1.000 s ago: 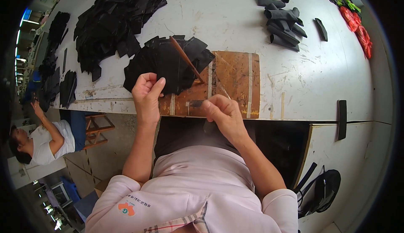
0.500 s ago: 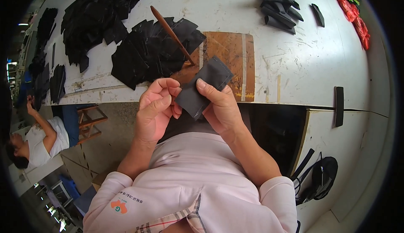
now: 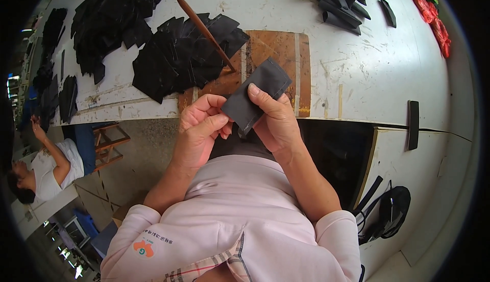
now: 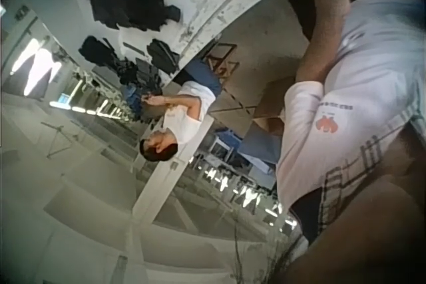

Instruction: The recorder uses a brush to apply adhesive to black fabric components and then folds them at a workbench.

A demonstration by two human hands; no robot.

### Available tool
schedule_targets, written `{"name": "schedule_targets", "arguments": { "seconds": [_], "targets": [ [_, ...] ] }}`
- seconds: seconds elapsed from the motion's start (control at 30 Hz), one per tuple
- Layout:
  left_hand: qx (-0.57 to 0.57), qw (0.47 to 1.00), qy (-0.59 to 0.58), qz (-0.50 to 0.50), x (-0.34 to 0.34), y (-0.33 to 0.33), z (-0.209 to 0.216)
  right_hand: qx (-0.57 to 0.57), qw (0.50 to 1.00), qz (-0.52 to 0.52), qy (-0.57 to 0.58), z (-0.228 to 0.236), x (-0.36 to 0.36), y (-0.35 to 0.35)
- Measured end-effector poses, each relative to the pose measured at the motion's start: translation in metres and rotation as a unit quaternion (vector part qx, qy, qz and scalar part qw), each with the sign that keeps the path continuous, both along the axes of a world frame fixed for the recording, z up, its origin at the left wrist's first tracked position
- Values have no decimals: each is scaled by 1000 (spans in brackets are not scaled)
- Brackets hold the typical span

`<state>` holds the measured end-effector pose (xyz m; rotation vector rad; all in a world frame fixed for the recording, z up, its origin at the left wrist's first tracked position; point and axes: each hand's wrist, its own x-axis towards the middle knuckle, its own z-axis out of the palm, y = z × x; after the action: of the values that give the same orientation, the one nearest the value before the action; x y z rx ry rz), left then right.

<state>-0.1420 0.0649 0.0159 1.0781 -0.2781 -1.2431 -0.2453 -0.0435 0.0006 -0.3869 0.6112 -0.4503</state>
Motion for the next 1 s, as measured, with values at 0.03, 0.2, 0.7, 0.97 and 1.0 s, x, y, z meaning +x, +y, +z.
{"name": "schedule_targets", "arguments": {
  "seconds": [0.03, 0.2, 0.7, 0.97, 1.0],
  "targets": [
    [1, 1000, 4, -1, 0, 0, -1, -4, 1000, -3, 1, -1, 0, 0],
    [5, 1000, -2, 2, 0, 1, 1, -8, 1000, -5, 9, -3, -2, 0],
    [5, 1000, 2, 7, 0, 1, -3, 4, 1000, -2, 15, -6, -1, 2],
    [11, 1000, 10, 9, -2, 0, -4, 5, 1000, -13, 5, -9, -1, 2],
    [14, 1000, 11, 13, -2, 0, -4, 5, 1000, -13, 6, -8, -1, 3]
  ]
}}
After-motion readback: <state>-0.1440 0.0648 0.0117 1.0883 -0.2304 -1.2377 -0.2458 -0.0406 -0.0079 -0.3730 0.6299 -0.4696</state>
